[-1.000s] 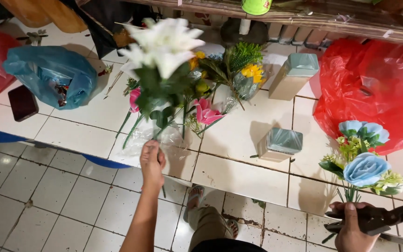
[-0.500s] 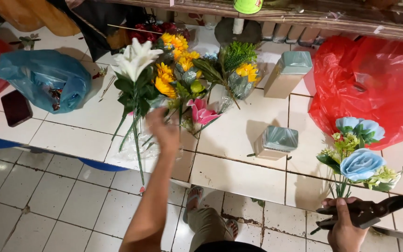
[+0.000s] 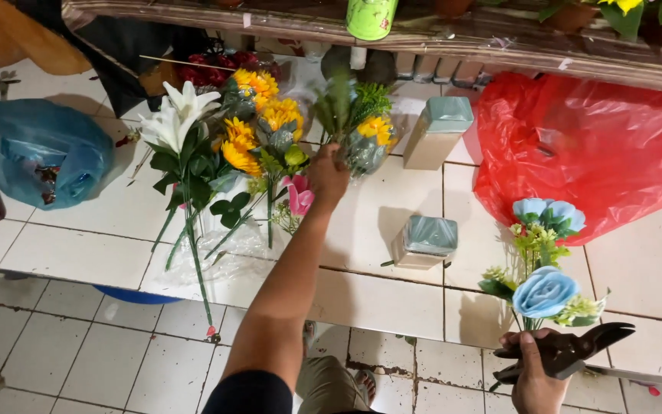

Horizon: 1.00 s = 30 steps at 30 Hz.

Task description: The person handles wooden sticks and a glue gun on a table, then moves to a tiled counter to arrange artificial flowers. They use shears to trim stems and bundle various flowers, including white lilies, yellow sunflowers, and blue roses, into a bouquet.

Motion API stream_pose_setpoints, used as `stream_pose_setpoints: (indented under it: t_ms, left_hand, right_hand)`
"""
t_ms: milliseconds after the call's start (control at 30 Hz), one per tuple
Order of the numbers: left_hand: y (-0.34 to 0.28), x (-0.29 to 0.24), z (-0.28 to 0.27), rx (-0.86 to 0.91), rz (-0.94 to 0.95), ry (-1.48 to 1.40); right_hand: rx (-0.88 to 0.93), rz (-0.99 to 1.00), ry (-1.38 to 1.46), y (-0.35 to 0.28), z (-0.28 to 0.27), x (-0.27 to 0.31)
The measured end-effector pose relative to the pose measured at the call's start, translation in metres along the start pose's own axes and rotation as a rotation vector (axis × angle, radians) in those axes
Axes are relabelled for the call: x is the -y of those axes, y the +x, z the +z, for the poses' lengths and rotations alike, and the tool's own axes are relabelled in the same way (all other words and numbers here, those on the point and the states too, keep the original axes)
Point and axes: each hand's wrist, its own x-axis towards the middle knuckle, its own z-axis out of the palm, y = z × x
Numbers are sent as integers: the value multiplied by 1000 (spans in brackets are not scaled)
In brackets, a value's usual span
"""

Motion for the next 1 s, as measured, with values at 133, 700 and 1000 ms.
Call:
stream_pose_setpoints:
  t_ms: [133,700,1000]
  left_hand:
    - [-35,-8,-46,-45,233,-589]
    - [-213,-62,-130,281,5,-1468]
    - [-248,-134,-123,386,-82,-1409]
  right_hand:
    - [38,48,-345,14,-5,18]
    - [603,115,-986,130,-64,-35]
    - [255,209,-377,-1,42,62]
